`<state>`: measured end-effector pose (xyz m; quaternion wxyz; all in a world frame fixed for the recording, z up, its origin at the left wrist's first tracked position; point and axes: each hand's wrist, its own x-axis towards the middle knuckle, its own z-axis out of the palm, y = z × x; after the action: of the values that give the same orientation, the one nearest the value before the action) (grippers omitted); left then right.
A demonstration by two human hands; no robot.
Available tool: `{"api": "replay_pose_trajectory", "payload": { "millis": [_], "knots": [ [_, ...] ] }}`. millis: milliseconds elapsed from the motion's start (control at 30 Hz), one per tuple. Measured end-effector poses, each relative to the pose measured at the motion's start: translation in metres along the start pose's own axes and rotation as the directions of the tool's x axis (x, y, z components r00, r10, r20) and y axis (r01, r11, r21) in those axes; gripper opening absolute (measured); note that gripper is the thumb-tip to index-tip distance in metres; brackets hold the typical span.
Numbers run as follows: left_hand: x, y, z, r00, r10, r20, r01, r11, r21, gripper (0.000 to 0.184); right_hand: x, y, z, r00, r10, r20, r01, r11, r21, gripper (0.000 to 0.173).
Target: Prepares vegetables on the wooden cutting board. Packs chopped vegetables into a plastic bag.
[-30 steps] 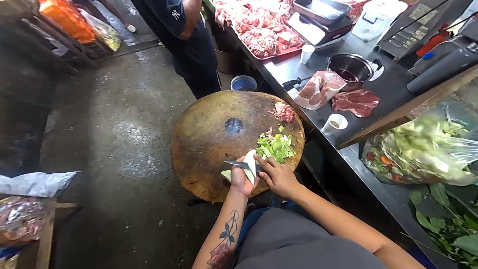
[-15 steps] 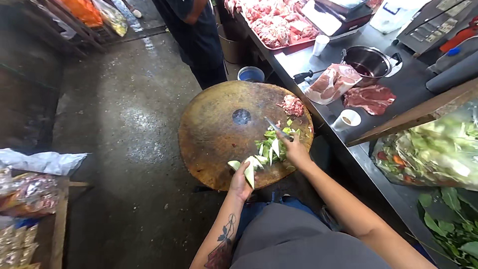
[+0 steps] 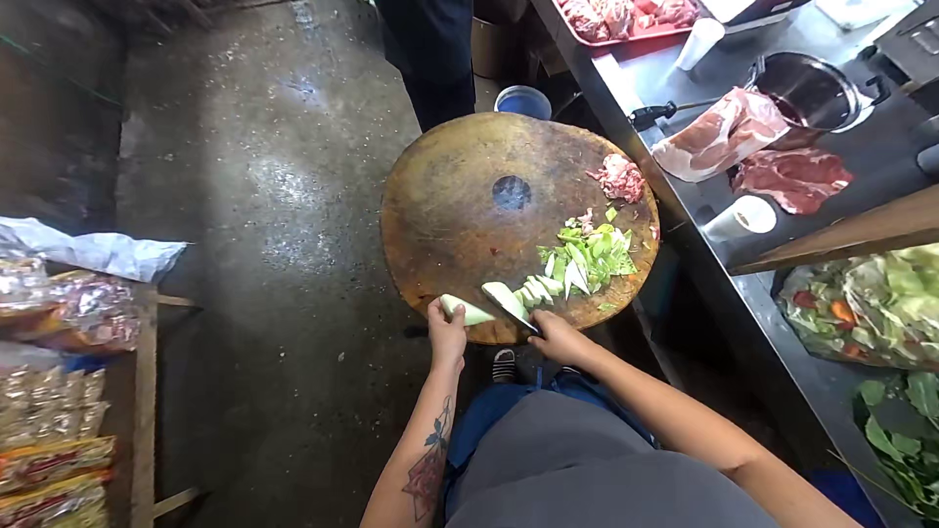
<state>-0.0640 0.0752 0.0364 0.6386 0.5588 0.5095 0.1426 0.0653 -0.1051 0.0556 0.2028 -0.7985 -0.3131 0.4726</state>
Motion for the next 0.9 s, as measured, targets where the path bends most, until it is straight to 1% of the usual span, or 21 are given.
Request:
{"api": "replay_pose_trajectory", "payload": {
  "millis": [33, 100, 167, 233, 267, 333, 400, 467, 533, 633, 733, 900],
  "knots": [
    [0.003, -0.005, 0.001, 0.999, 0.041, 0.036, -0.042, 0.998, 0.042, 0.049, 0.003, 0.001, -0.002, 0.999, 0.026, -0.042, -0.027, 0.999, -0.024, 0.042],
    [0.008, -0.015, -0.001, 0.981, 0.155, 0.118, -0.18, 0.953, 0.242, 0.049, 0.003, 0.003, -0.007, 0.991, 0.063, -0.122, -0.071, 0.995, -0.064, 0.041],
    [0.01, -0.016, -0.004, 0.948, 0.246, 0.202, -0.313, 0.835, 0.454, 0.044, -0.005, 0.003, -0.009, 0.986, 0.07, -0.15, -0.087, 0.99, -0.112, 0.043],
    [0.012, -0.017, -0.007, 0.92, 0.296, 0.255, -0.389, 0.754, 0.529, 0.041, -0.016, 0.003, -0.006, 0.991, 0.059, -0.124, -0.079, 0.982, -0.17, 0.048],
    [0.013, -0.018, -0.008, 0.906, 0.321, 0.275, -0.422, 0.729, 0.54, 0.038, -0.021, 0.002, -0.001, 0.993, 0.057, -0.106, -0.079, 0.974, -0.213, 0.049],
    [0.015, -0.017, -0.008, 0.882, 0.352, 0.313, -0.47, 0.685, 0.557, 0.034, -0.027, -0.008, 0.008, 0.993, 0.1, -0.063, -0.114, 0.945, -0.306, 0.048],
    [0.015, -0.012, -0.007, 0.87, 0.333, 0.364, -0.492, 0.636, 0.594, 0.032, -0.024, -0.024, 0.015, 0.988, 0.141, -0.065, -0.155, 0.917, -0.369, 0.046],
    [0.016, -0.006, -0.004, 0.858, 0.315, 0.406, -0.513, 0.586, 0.627, 0.03, -0.016, -0.037, 0.019, 0.982, 0.166, -0.089, -0.188, 0.902, -0.389, 0.047],
    [0.017, -0.004, -0.002, 0.855, 0.306, 0.419, -0.518, 0.555, 0.651, 0.03, -0.012, -0.039, 0.023, 0.977, 0.196, -0.082, -0.212, 0.9, -0.382, 0.048],
    [0.02, -0.005, -0.002, 0.859, 0.301, 0.413, -0.511, 0.543, 0.666, 0.031, -0.022, -0.016, 0.03, 0.969, 0.244, -0.036, -0.24, 0.902, -0.36, 0.046],
    [0.022, -0.01, -0.007, 0.856, 0.312, 0.412, -0.516, 0.561, 0.647, 0.032, -0.036, -0.001, 0.03, 0.965, 0.262, -0.027, -0.253, 0.894, -0.371, 0.043],
    [0.018, -0.011, -0.003, 0.825, 0.354, 0.44, -0.563, 0.58, 0.589, 0.029, -0.028, -0.035, 0.024, 0.973, 0.22, -0.067, -0.23, 0.914, -0.333, 0.045]
  ]
}}
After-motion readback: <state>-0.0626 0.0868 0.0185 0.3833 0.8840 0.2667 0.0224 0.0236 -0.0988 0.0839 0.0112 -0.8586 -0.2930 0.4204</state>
